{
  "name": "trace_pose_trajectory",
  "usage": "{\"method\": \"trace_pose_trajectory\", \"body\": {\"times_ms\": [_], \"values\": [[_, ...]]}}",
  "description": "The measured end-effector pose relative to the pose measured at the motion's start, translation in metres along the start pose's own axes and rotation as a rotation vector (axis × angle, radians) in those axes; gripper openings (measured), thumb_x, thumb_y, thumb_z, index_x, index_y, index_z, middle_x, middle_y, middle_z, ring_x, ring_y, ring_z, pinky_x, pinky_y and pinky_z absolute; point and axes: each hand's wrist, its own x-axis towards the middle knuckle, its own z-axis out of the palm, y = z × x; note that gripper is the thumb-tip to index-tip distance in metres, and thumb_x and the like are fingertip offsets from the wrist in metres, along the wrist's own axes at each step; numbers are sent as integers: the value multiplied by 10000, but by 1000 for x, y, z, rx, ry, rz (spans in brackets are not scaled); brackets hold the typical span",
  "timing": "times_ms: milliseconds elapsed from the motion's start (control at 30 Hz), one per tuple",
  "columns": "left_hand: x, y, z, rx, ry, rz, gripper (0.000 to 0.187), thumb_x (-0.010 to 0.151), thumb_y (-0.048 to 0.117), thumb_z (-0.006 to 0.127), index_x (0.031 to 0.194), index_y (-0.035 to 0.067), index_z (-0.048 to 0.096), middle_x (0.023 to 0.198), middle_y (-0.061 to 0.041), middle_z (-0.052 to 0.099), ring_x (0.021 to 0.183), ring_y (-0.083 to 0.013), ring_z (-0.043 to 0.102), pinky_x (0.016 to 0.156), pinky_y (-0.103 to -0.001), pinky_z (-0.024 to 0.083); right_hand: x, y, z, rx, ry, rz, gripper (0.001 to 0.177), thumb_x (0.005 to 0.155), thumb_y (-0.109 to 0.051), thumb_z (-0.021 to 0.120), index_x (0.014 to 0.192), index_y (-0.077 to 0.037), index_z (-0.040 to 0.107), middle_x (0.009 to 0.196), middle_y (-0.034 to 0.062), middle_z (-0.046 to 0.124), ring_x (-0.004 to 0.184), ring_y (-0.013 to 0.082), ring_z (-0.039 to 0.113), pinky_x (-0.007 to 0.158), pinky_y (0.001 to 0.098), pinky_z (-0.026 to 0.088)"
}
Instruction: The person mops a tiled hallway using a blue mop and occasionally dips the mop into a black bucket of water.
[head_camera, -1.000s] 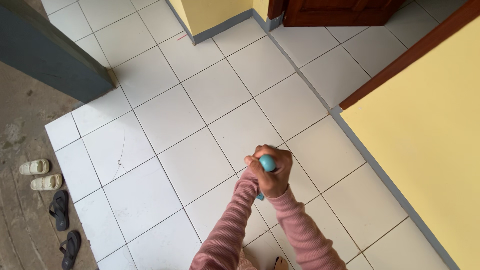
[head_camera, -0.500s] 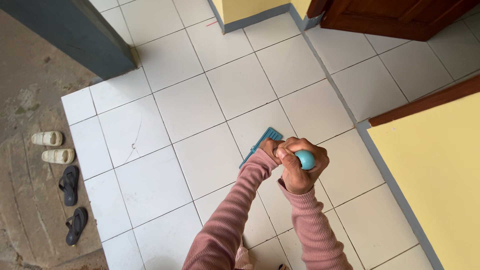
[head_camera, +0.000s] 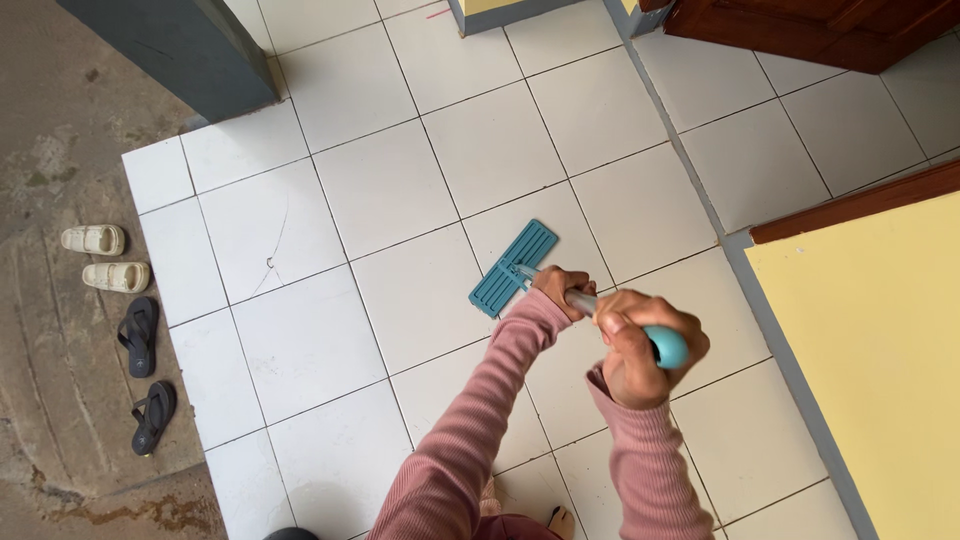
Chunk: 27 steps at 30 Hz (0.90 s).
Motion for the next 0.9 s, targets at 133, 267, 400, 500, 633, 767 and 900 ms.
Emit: {"method": "trace_pose_trajectory", "body": {"times_ms": [133,267,400,500,633,767,900], "values": [[-22,22,29,-36,-5,10,185,716,163,617,587,39,573,482,-146,509,421,-301,482,477,-366,435,-25,-30,-27,-104,46,-45,95,767,68,465,695,17,429,506,76,411,437,152,400,465,322,401],[-37,60,68,-136,19,175,147,716,154,588,603,59,575,507,-112,537,440,-280,515,483,-362,441,-36,-70,-65,-89,104,-117,82,803,72,451,752,11,428,506,69,394,377,133,377,412,327,414],[-58,96,103,-115,-73,100,250,761,157,590,552,35,528,466,-126,492,413,-287,486,464,-374,413,-50,-105,-99,-109,91,-157,119,829,71,461,745,-9,435,466,80,396,359,129,363,398,327,403],[-69,104,133,-81,-143,91,226,762,155,602,579,33,551,480,-128,508,420,-286,497,483,-371,429,-69,-120,-123,-105,59,-113,95,842,42,493,767,-5,461,493,87,425,408,136,415,490,362,465],[-79,72,169,-95,-296,94,79,589,108,617,666,95,624,591,-61,633,513,-219,621,557,-327,507,-101,-141,-156,-390,-170,59,129,908,-5,503,788,1,546,723,133,595,751,226,597,874,438,505],[-101,71,224,3,-287,94,116,621,103,660,737,111,654,648,-71,646,610,-243,626,627,-332,521,-124,-189,-198,-609,-187,391,99,843,-8,507,830,35,596,989,154,662,1135,313,561,917,405,439],[-104,78,263,56,-254,156,124,623,95,672,744,114,651,640,-64,633,617,-242,620,607,-341,516,-134,-206,-244,-588,-158,636,164,824,41,483,798,63,644,1063,144,662,1219,308,478,966,436,389]]}}
